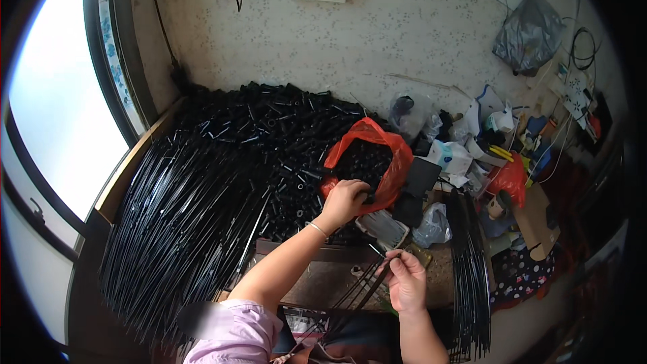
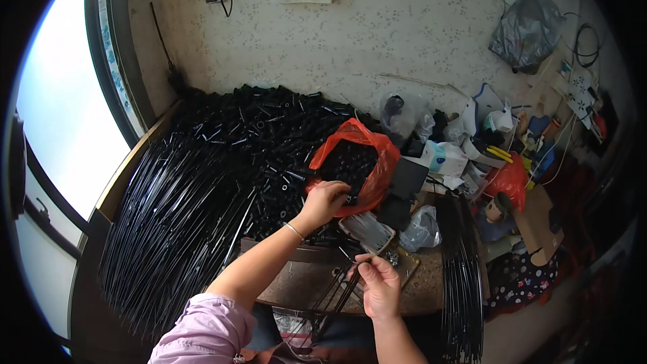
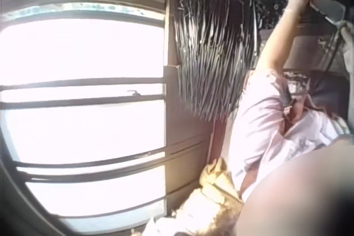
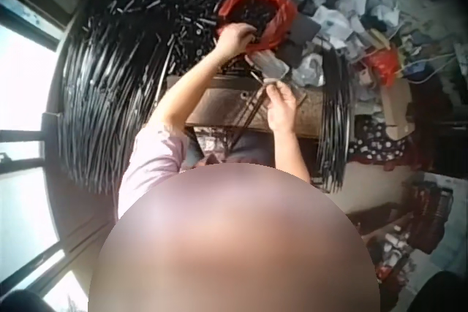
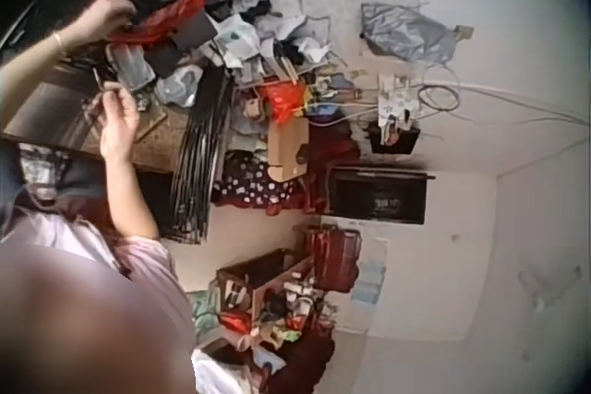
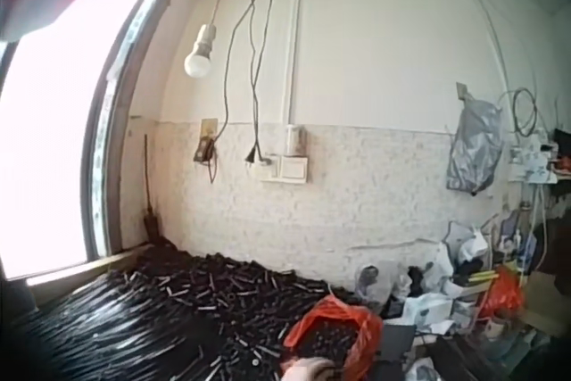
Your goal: Assembling umbrella ribs by attaching plastic tips and connectors to the rods.
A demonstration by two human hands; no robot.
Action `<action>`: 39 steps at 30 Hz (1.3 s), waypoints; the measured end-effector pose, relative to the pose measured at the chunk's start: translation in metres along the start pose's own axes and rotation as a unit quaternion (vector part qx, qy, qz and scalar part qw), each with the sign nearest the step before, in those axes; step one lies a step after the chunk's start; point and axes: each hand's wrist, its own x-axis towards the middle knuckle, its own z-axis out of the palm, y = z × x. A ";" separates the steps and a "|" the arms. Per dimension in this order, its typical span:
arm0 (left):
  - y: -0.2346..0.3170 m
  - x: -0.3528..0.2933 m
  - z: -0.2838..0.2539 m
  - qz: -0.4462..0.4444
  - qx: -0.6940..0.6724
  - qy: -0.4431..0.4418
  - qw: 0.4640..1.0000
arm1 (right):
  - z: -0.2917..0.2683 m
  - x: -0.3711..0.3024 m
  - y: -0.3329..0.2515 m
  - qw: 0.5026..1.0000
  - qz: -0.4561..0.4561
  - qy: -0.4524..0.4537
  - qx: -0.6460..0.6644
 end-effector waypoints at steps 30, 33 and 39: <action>0.166 -0.128 -0.104 -0.203 -0.687 -0.090 0.692 | 0.075 -0.085 0.007 0.990 -0.026 -0.135 -0.029; 0.179 -0.135 -0.118 -0.202 -0.694 -0.108 0.683 | 0.071 -0.083 0.004 0.978 0.046 -0.194 0.059; 0.195 -0.137 -0.130 -0.180 -0.537 -0.111 0.817 | 0.073 -0.096 0.006 0.986 0.027 -0.161 0.036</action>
